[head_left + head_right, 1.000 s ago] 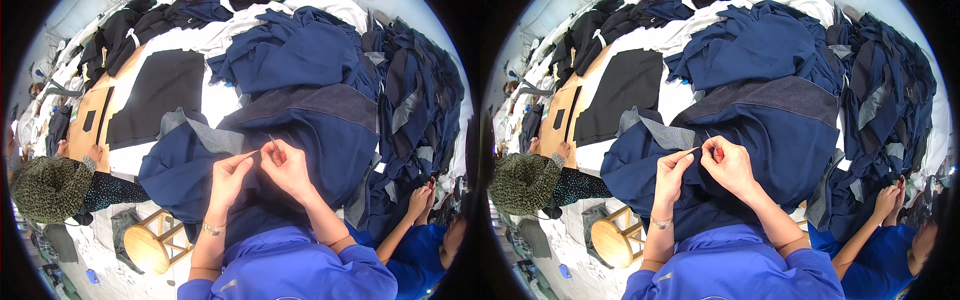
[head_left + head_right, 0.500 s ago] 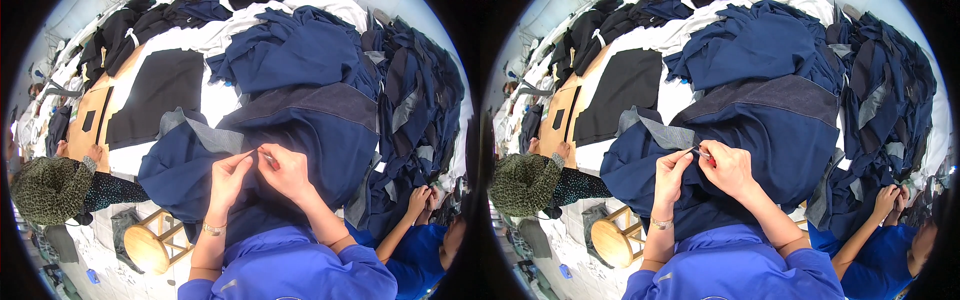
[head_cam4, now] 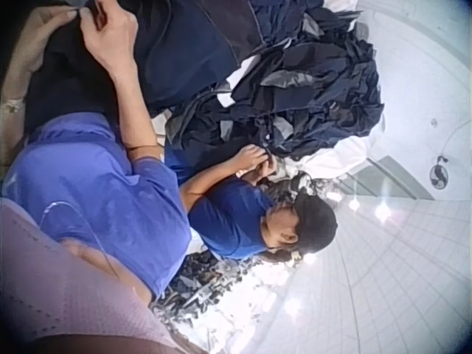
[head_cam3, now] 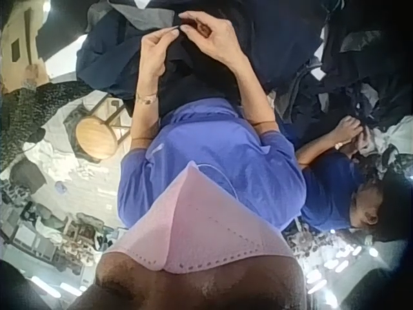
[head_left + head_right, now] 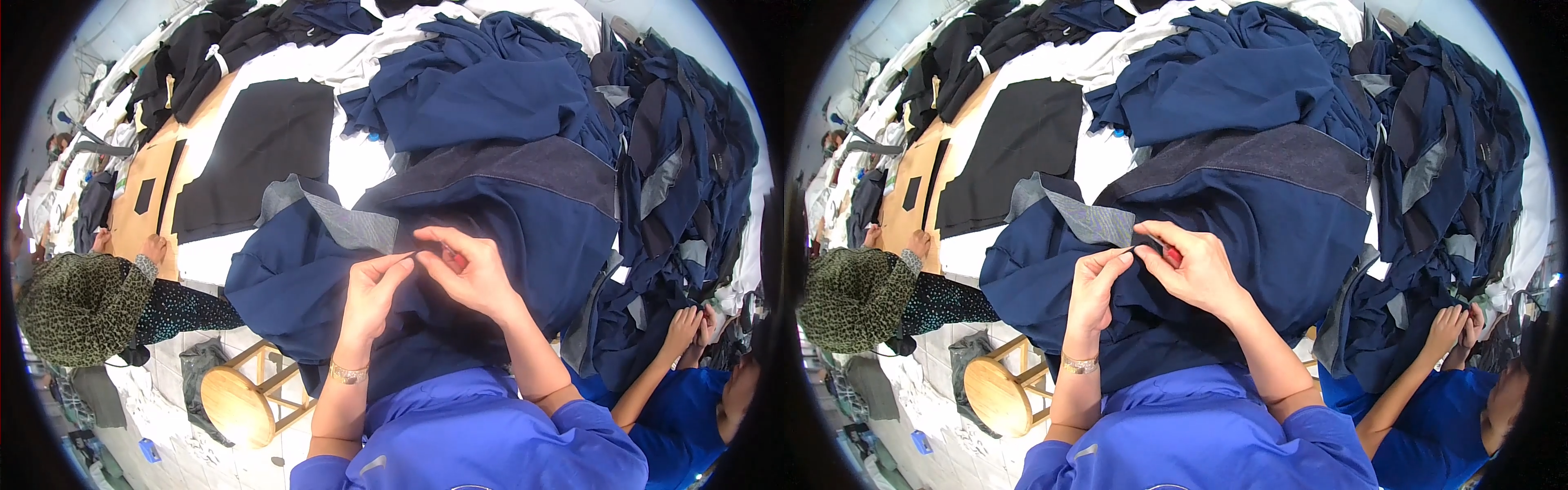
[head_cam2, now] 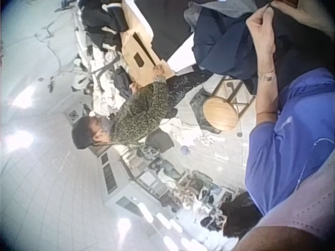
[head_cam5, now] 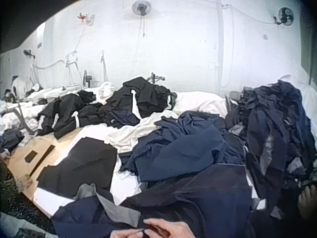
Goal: Trimming loose threads and excess fabric from dark blue garments using thread snips.
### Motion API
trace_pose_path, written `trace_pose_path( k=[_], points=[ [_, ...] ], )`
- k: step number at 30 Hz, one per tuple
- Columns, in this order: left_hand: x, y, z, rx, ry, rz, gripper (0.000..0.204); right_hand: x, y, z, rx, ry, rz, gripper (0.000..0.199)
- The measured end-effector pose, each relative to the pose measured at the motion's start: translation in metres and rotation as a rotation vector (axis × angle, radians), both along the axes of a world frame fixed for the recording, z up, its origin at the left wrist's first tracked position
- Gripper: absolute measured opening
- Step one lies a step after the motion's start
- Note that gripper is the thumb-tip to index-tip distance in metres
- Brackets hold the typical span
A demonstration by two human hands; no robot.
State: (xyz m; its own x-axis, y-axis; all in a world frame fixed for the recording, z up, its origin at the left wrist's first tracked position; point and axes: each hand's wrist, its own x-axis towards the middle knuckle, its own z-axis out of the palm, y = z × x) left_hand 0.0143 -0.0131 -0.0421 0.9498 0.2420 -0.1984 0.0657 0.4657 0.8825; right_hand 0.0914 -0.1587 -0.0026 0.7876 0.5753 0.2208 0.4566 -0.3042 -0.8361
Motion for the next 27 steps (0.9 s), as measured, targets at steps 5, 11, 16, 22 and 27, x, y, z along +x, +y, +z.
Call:
trace_pose_path(
  k=[5,11,16,22,27],
  points=[
    [-0.001,0.001,-0.002,-0.039,0.029,-0.023,0.019,0.004,0.007,-0.009,0.117,0.028,-0.209,0.009],
    [-0.004,0.005,-0.004,-0.093,0.039,-0.041,0.020,0.003,0.003,-0.019,0.318,0.498,-0.122,0.017],
    [-0.005,0.007,0.003,-0.095,0.029,-0.047,0.021,0.001,0.008,-0.021,0.292,0.516,0.003,0.013],
    [0.008,0.006,0.008,0.070,-0.012,-0.041,0.022,0.012,0.011,-0.018,0.426,0.584,-0.124,0.020],
    [0.033,-0.012,0.026,0.516,-0.053,-0.050,0.019,0.019,-0.006,-0.011,0.389,0.472,0.014,0.012]
  ],
)
